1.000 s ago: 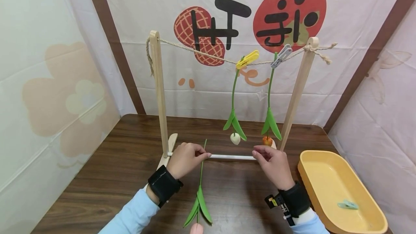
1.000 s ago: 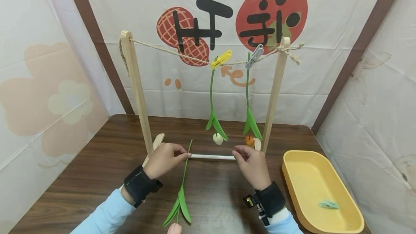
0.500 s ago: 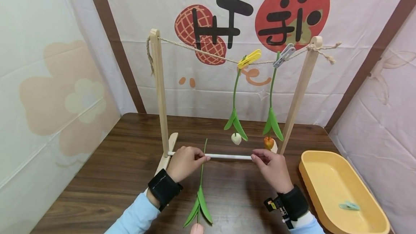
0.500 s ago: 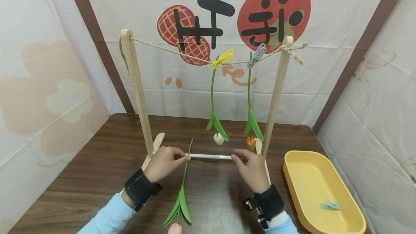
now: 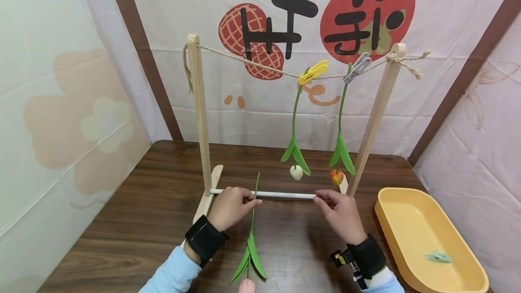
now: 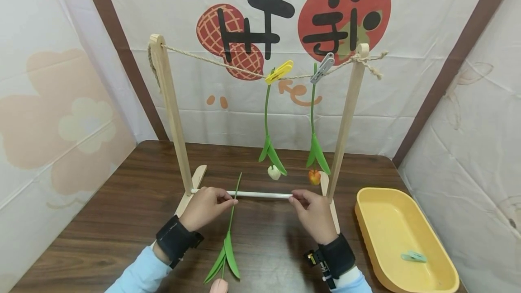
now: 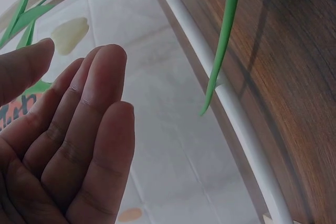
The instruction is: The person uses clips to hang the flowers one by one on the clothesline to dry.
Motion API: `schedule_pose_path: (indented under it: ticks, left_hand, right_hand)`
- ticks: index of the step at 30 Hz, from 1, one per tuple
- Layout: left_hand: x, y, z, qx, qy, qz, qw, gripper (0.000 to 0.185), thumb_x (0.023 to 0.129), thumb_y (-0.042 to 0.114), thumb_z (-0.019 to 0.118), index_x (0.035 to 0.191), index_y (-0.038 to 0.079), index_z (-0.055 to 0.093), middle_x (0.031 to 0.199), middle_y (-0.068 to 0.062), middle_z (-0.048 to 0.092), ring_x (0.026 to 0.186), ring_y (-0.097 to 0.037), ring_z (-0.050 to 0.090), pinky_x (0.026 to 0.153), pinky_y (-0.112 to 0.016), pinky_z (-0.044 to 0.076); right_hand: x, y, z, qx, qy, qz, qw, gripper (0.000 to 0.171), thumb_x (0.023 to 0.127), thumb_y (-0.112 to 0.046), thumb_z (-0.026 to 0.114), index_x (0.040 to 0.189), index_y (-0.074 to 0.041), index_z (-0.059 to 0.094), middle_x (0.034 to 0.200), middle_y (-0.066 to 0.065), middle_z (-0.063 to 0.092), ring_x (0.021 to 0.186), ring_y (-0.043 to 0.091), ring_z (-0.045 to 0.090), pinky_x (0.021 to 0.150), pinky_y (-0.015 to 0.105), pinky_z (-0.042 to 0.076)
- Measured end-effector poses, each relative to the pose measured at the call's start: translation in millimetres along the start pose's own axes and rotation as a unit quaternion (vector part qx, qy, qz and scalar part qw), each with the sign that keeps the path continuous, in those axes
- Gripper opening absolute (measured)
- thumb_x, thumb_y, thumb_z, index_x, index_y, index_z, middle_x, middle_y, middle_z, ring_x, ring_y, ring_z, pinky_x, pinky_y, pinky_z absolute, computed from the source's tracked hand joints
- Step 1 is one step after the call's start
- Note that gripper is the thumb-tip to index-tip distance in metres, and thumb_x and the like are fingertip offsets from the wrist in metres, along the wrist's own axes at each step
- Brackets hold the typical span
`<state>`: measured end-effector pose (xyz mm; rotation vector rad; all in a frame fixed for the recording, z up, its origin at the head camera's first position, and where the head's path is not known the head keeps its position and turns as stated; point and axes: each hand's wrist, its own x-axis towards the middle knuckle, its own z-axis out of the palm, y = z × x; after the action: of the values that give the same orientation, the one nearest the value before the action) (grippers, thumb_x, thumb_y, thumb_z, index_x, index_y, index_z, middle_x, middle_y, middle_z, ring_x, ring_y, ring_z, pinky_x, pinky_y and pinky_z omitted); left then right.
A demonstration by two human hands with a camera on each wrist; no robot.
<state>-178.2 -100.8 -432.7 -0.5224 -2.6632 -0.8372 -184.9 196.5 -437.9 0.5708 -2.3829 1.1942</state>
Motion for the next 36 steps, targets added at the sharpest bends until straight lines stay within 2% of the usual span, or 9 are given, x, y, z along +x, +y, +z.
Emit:
schedule_pose_path:
  ticks: [10,18,36]
  left_hand:
    - [-3.2,-3.8,5.9,0.002,0.003,-0.009,1.0,0.015,0.085,0.026,0.076,0.072,0.02,0.073,0.06,0.017,0.055,0.05,-0.001,0.043,0.05,-0.023,0.038]
    - [-5.8,-8.1,10.1,-0.003,-0.009,-0.025,0.9996,0.017,0.088,0.032,0.073,0.075,0.021,0.074,0.059,0.018,0.052,0.049,-0.002,0.042,0.051,-0.023,0.037]
    - [-9.0,-11.2,12.8,-0.015,-0.02,-0.042,0.9988,0.015,0.088,0.028,0.073,0.078,0.018,0.075,0.058,0.016,0.052,0.048,-0.003,0.041,0.049,-0.023,0.036]
  right_hand:
    - [-2,3,2,0.0,-0.011,0.028,1.0,0.014,0.086,-0.007,0.075,0.098,-0.001,0.074,0.084,0.0,0.072,0.068,0.008,0.064,0.06,0.026,0.052]
    - [-3,6,6,-0.008,-0.008,0.021,1.0,0.012,0.085,-0.007,0.076,0.096,-0.003,0.075,0.082,-0.002,0.071,0.068,0.006,0.064,0.06,0.026,0.052]
    - [-3,6,15,0.003,-0.033,0.032,0.999,0.009,0.086,-0.006,0.074,0.095,-0.006,0.075,0.082,-0.004,0.071,0.071,0.005,0.064,0.062,0.026,0.052]
